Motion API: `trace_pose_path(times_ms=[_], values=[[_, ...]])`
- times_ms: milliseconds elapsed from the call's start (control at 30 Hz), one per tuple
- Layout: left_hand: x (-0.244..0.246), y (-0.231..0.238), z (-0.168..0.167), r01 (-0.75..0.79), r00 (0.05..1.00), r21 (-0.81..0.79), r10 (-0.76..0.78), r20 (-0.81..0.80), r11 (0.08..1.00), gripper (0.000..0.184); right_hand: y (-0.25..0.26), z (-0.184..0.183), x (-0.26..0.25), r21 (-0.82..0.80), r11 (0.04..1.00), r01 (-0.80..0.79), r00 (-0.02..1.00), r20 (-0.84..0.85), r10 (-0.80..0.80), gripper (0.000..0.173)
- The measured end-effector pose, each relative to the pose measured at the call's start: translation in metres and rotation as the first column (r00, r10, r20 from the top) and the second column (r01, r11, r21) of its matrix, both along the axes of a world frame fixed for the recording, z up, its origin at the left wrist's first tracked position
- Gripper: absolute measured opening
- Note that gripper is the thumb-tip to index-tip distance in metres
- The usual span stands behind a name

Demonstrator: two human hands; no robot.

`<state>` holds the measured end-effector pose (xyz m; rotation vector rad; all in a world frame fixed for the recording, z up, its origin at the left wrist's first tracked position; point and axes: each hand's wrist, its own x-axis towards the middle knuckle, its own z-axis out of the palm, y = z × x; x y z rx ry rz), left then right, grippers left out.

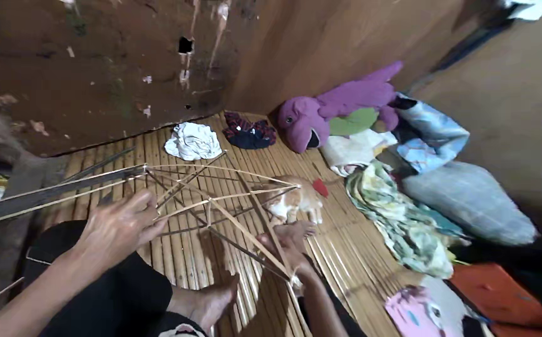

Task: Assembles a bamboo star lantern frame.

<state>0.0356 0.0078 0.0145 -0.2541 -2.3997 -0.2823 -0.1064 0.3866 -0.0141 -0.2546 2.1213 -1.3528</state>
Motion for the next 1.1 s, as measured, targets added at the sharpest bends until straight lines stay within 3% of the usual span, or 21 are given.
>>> trace_pose_path(times_ms=[67, 233, 400, 500, 567, 667, 800, 967, 1100], values=[[0.005, -0.01, 0.007, 0.027, 0.999, 0.065, -0.025, -0.03, 0.997, 0.036, -0.012, -0.013, 0.008, -0.094, 0.991, 0.097, 0.995, 0.025, -0.095, 0.032], [0.011, -0.021, 0.022, 0.132, 0.991, 0.335, -0.127, -0.036, 0.933, 0.036, -0.071, 0.005, 0.024, -0.273, 0.901, 0.337, 0.94, 0.037, -0.34, 0.039], [0.001, -0.028, 0.014, 0.298, 0.945, 0.593, -0.317, -0.075, 0.748, 0.039, -0.103, 0.009, -0.004, -0.452, 0.745, 0.491, 0.82, -0.05, -0.57, 0.046], [-0.011, -0.031, 0.008, 0.369, 0.903, 0.701, -0.413, -0.117, 0.61, 0.031, -0.111, 0.007, -0.02, -0.528, 0.665, 0.528, 0.776, -0.019, -0.631, 0.05], [-0.014, -0.031, 0.005, 0.335, 0.894, 0.781, -0.44, -0.086, 0.527, 0.025, -0.116, 0.003, -0.023, -0.533, 0.665, 0.524, 0.79, 0.013, -0.612, 0.053], [-0.017, -0.033, 0.003, 0.167, 0.897, 0.894, -0.441, 0.037, 0.416, 0.019, -0.12, -0.005, -0.017, -0.443, 0.82, 0.362, 0.91, -0.024, -0.414, 0.054], [-0.029, -0.053, -0.015, 0.019, 0.896, 0.922, -0.416, 0.157, 0.388, 0.028, -0.13, -0.017, -0.002, -0.289, 0.948, 0.134, 0.984, -0.073, -0.161, 0.051], [-0.041, -0.08, -0.043, -0.232, 0.884, 0.893, -0.299, 0.36, 0.387, 0.029, -0.137, -0.041, -0.005, -0.346, 0.936, 0.069, 0.994, -0.057, -0.094, 0.043], [-0.052, -0.083, -0.073, -0.417, 0.786, 0.786, -0.253, 0.564, 0.457, 0.024, -0.148, -0.043, -0.001, -0.399, 0.885, 0.239, 0.969, 0.046, -0.241, 0.03]])
